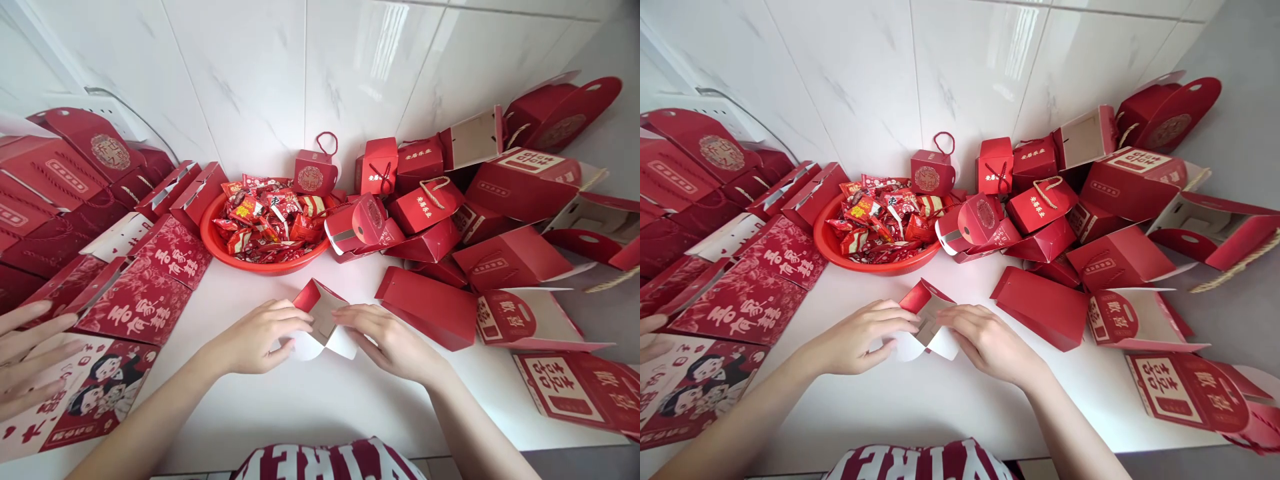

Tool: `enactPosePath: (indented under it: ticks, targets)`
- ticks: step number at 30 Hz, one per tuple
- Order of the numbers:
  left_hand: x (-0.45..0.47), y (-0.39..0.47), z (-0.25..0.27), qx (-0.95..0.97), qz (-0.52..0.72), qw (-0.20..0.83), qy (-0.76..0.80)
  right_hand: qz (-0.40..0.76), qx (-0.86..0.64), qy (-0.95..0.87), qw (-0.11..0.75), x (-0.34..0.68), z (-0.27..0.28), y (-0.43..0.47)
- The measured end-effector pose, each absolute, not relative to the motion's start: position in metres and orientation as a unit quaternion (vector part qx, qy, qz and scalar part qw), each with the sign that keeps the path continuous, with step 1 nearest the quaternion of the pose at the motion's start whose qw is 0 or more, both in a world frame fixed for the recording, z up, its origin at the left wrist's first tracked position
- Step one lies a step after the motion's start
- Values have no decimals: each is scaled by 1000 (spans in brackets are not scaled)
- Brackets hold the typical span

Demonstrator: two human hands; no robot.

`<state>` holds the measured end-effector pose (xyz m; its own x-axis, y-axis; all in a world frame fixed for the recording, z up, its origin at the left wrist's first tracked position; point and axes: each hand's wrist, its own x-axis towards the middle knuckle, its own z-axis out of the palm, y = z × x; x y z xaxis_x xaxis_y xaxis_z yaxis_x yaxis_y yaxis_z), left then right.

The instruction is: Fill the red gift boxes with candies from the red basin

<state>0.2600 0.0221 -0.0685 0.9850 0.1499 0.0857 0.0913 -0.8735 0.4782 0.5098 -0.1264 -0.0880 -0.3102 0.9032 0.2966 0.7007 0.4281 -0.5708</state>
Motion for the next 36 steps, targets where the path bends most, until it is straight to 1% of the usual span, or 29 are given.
enactPosePath:
  ticks: [5, 8, 10, 12, 15, 18, 22, 24, 26, 30, 32, 33, 36]
  targets:
    - [264, 16, -83, 975, 129, 168, 68, 68, -526, -808, 259, 507, -99, -118]
    - [269, 12, -84, 980, 145, 128, 53, 35, -535, -806, 251, 500, -95, -115]
    - [272, 9, -81, 982, 154, 105, 39, 22, -574, -784, 236, 494, -91, -112]
    - [275, 4, -76, 985, 157, 74, 26, -13, -644, -735, 211, 488, -89, -108]
    - [283, -6, -68, 992, 127, 14, 6, -68, -696, -696, 163, 480, -92, -97]
    - [294, -13, -61, 996, 82, -13, -24, -74, -685, -714, 126, 477, -97, -85]
    - [310, -15, -56, 994, 64, -59, -59, -47, -659, -740, 127, 478, -100, -73]
    - [314, -13, -54, 993, 66, -86, -42, -37, -649, -747, 140, 481, -101, -69]
    - [313, -10, -51, 994, 60, -87, 8, -24, -644, -748, 159, 485, -104, -65]
    - [303, 4, -49, 985, 53, -43, 158, 26, -646, -731, 216, 492, -111, -60]
    - [296, 15, -54, 980, 65, 0, 190, 51, -647, -719, 248, 495, -117, -59]
    - [293, 21, -57, 979, 71, 27, 189, 83, -639, -708, 288, 495, -121, -60]
    - [285, 33, -72, 975, 92, 116, 164, 227, -583, -627, 463, 492, -137, -61]
